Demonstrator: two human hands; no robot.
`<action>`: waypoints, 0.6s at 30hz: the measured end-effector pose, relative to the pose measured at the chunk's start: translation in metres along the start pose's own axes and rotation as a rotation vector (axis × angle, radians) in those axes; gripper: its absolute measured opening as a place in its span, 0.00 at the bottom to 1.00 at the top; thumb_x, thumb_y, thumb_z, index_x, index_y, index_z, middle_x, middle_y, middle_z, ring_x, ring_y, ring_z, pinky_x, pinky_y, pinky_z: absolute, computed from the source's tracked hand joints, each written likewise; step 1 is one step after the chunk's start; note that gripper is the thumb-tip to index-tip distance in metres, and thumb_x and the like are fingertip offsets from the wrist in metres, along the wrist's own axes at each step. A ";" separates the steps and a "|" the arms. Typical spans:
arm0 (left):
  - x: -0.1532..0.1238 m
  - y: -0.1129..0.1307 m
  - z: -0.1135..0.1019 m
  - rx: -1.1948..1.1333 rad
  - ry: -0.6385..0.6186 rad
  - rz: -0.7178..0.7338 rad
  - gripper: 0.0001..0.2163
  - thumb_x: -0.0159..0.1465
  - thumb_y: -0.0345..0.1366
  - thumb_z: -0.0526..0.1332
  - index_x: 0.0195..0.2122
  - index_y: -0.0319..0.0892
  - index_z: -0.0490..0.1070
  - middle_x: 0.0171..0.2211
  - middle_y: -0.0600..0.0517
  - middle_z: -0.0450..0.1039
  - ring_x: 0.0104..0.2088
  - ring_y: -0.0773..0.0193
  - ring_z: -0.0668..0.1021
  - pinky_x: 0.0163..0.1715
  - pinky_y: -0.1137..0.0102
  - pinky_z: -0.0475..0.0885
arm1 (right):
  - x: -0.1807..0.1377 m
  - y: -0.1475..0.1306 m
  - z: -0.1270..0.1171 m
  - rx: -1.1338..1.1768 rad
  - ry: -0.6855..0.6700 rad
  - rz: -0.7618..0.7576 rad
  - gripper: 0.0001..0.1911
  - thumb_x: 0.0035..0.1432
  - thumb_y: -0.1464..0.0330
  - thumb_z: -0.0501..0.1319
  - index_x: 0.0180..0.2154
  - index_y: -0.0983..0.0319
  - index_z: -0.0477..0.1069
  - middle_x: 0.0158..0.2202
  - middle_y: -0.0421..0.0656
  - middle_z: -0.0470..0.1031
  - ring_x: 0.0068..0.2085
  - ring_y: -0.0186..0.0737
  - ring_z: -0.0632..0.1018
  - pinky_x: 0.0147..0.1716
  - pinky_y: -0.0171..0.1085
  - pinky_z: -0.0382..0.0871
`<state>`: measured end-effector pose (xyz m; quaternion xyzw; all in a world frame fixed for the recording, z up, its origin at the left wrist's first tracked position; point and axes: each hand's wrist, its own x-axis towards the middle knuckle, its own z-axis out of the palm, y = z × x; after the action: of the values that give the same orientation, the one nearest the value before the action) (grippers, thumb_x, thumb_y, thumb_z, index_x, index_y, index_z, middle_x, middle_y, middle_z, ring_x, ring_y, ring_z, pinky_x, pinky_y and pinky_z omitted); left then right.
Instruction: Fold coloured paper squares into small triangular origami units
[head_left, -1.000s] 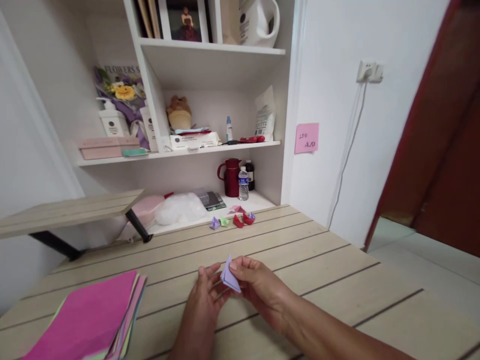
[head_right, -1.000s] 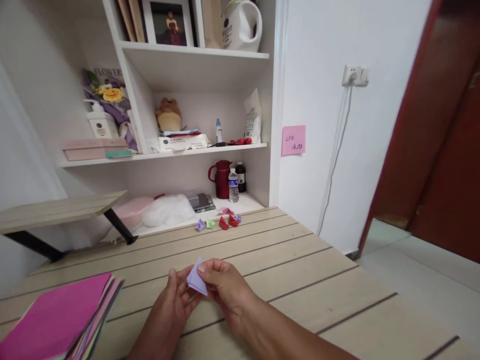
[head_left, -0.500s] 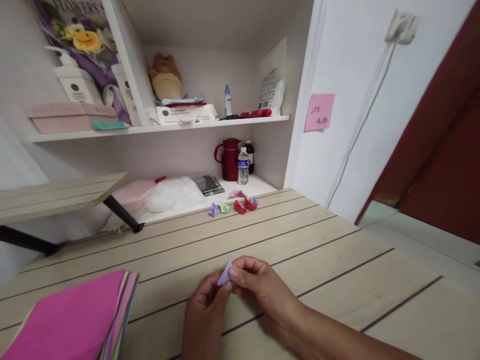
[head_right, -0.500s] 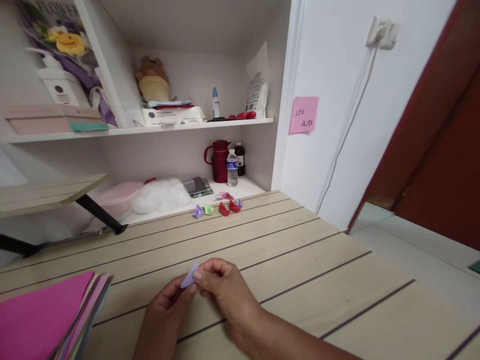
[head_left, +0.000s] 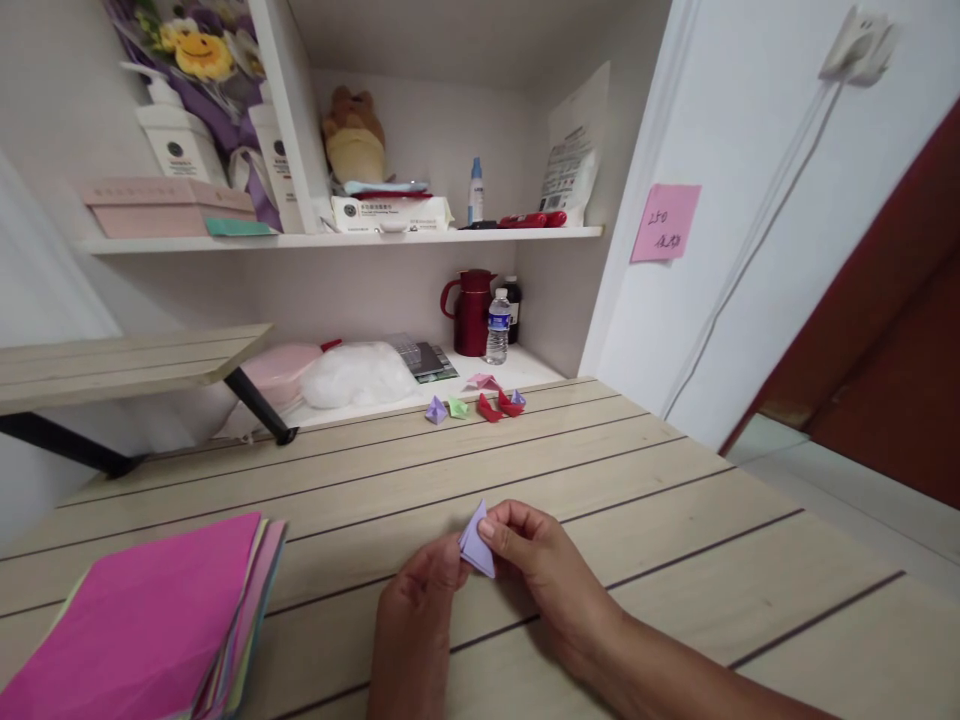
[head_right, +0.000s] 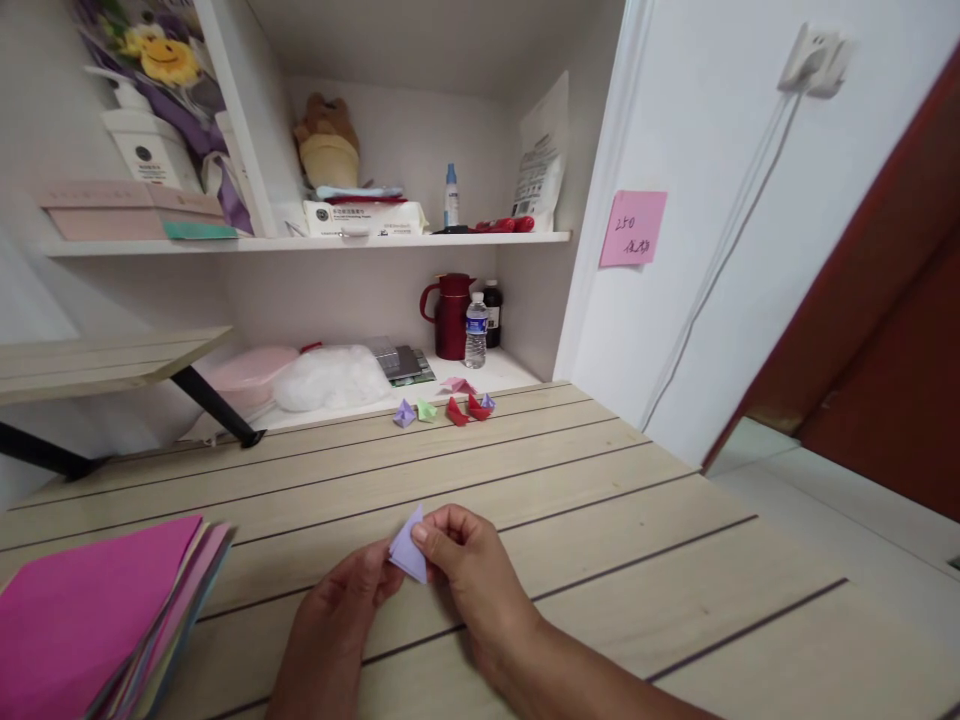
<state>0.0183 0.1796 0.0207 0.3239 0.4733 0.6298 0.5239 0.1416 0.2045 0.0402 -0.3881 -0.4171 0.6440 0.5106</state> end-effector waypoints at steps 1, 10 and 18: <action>-0.001 0.000 0.001 -0.006 -0.023 0.020 0.19 0.48 0.52 0.71 0.32 0.41 0.82 0.27 0.49 0.80 0.32 0.59 0.79 0.42 0.66 0.72 | 0.000 0.000 0.000 -0.008 0.017 -0.008 0.24 0.45 0.51 0.72 0.25 0.63 0.67 0.22 0.37 0.68 0.26 0.33 0.65 0.30 0.35 0.56; -0.001 -0.006 -0.008 -0.063 0.034 -0.130 0.16 0.44 0.45 0.75 0.31 0.42 0.82 0.27 0.52 0.81 0.33 0.61 0.80 0.42 0.67 0.72 | -0.004 -0.001 -0.002 0.038 -0.060 0.047 0.23 0.44 0.54 0.74 0.25 0.63 0.66 0.22 0.37 0.68 0.25 0.31 0.63 0.28 0.33 0.54; 0.005 -0.002 -0.008 -0.208 0.021 -0.187 0.14 0.47 0.40 0.76 0.31 0.39 0.81 0.33 0.47 0.83 0.38 0.61 0.82 0.44 0.71 0.74 | 0.001 -0.005 -0.005 -0.140 -0.115 -0.114 0.23 0.53 0.51 0.68 0.27 0.64 0.71 0.25 0.39 0.71 0.29 0.33 0.68 0.33 0.34 0.62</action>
<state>0.0106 0.1821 0.0159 0.2157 0.4390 0.6271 0.6062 0.1477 0.2069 0.0433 -0.3609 -0.5109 0.6046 0.4932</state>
